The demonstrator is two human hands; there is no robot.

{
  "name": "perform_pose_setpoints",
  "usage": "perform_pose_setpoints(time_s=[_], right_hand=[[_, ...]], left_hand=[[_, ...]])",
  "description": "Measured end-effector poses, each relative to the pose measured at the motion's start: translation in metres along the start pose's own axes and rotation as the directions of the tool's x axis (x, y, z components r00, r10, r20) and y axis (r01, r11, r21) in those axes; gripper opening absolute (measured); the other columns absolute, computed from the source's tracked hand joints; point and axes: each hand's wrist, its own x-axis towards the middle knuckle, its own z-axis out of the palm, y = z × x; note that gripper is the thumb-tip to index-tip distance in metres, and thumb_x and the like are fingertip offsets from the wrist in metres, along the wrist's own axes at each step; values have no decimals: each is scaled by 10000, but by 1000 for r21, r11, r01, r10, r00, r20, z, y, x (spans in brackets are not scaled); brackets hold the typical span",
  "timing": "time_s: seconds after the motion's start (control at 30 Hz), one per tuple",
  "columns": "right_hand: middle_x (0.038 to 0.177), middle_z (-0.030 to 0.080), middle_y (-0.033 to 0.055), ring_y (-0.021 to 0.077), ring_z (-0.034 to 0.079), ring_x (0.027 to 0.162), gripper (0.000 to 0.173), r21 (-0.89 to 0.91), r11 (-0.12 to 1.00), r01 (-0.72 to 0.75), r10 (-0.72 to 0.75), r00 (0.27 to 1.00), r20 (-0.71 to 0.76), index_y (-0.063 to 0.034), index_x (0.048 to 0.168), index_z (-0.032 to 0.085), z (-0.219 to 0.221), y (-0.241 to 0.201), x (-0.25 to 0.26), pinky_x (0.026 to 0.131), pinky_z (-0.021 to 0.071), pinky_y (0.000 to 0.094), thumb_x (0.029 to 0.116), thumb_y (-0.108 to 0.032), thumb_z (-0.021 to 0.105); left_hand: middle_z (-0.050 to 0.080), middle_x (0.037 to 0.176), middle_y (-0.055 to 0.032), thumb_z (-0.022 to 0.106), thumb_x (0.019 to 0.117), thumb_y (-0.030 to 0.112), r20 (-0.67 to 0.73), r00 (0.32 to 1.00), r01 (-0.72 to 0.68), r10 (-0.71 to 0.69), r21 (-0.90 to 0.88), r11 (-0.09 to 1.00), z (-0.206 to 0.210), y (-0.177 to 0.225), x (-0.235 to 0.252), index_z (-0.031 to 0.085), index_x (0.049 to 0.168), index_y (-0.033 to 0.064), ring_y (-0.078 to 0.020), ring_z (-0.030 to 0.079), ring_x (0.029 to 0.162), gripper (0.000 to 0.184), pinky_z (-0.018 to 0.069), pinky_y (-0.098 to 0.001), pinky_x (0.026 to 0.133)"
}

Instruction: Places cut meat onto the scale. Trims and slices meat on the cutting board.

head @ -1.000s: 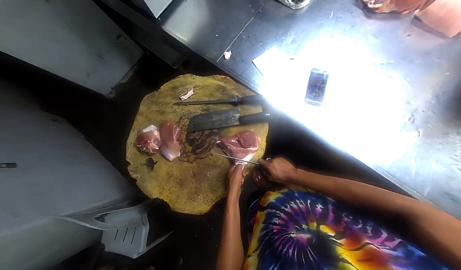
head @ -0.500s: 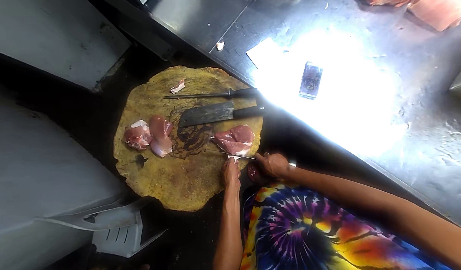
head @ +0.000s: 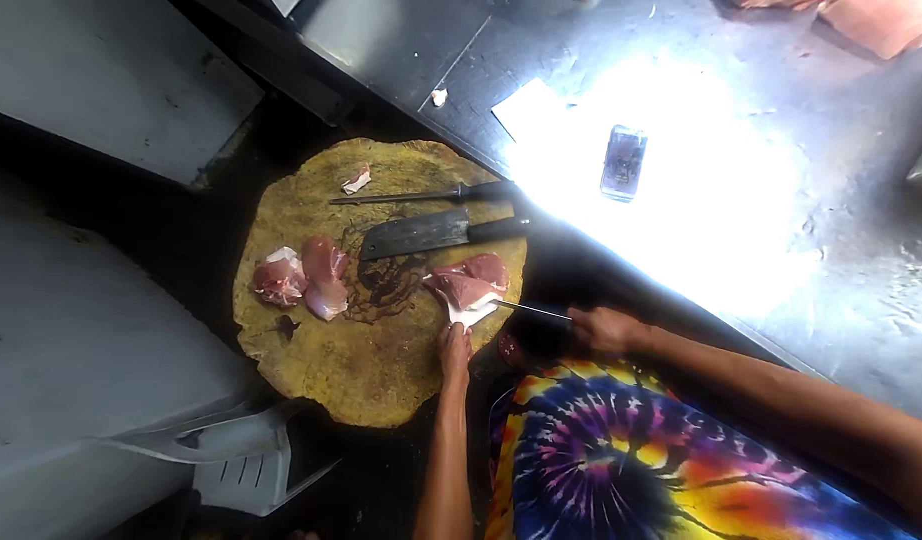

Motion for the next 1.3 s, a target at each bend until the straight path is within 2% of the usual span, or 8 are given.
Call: perform_pose_setpoints(time_s=[0.13, 0.4, 0.8, 0.87, 0.93, 1.03, 1.17, 1.3], right_hand=[[867, 660, 165, 352, 681, 852, 385, 7, 996, 84, -84, 995, -53, -73, 1189, 582, -26, 15, 6, 785, 530, 564, 1103, -392, 384], [891, 678, 182, 400, 697, 888, 549, -210, 976, 60, -64, 998, -10, -95, 1226, 574, -34, 8, 1, 798, 539, 596, 1096, -515, 246], [944, 696, 212, 429, 709, 913, 389, -418, 908, 35, -57, 998, -40, -67, 1266, 564, -14, -22, 7, 779, 549, 585, 1089, -338, 347], [982, 701, 218, 434, 709, 946, 404, -446, 895, -20, 13, 1000, -20, -90, 1320, 546, -17, -35, 9, 802, 552, 593, 1097, -354, 336], [1031, 705, 225, 439, 704, 984, 419, -463, 882, -89, 95, 995, -12, -119, 1392, 518, -19, -45, 10, 830, 549, 600, 1094, -357, 342], [1077, 703, 226, 436, 696, 1029, 438, -479, 864, -154, 184, 983, 17, -145, 1455, 465, -22, -55, 11, 866, 547, 601, 1099, -368, 340], [1098, 702, 221, 433, 698, 1033, 447, -523, 837, -164, 200, 980, 13, -153, 1476, 445, -31, -68, 14, 862, 553, 594, 1103, -369, 328], [1193, 675, 230, 444, 679, 1086, 443, -549, 819, -166, 189, 982, -15, -171, 1514, 407, -37, -118, 41, 882, 544, 607, 1104, -316, 323]], left_hand=[[354, 524, 60, 420, 1039, 93, 60, 996, -73, 72, 17, 997, 2, 7, 8, 514, 795, 90, -44, 320, 408, 262, 294, -194, 407], [391, 551, 52, 439, 1035, 97, 58, 992, -106, 109, -50, 993, 5, 18, -5, 513, 791, 90, -38, 338, 423, 255, 307, -194, 417], [422, 595, 34, 483, 1037, 189, -6, 998, 63, -63, 87, 994, 6, -9, -10, 586, 882, 71, -67, 368, 452, 220, 334, -229, 441], [491, 672, 9, 494, 1031, 217, -50, 998, 46, -39, 152, 987, 6, -14, -8, 623, 943, 63, -83, 435, 523, 219, 382, -258, 501], [610, 842, -65, 492, 1038, 246, -75, 997, 33, -14, 262, 965, 5, -12, -10, 670, 1047, 33, -154, 568, 733, 278, 474, -358, 690], [688, 967, -125, 490, 1023, 308, -100, 995, 31, 15, 442, 896, 7, -7, -17, 695, 1056, 53, -250, 662, 948, 329, 505, -492, 849], [699, 1044, -162, 476, 1033, 335, -77, 997, 37, 7, 555, 831, 7, 0, -21, 686, 1101, 53, -302, 670, 1041, 358, 502, -537, 895], [709, 1052, -170, 493, 1017, 303, -90, 993, -14, 79, 565, 825, 15, -7, -30, 683, 1148, 46, -315, 680, 1047, 346, 509, -544, 909]])
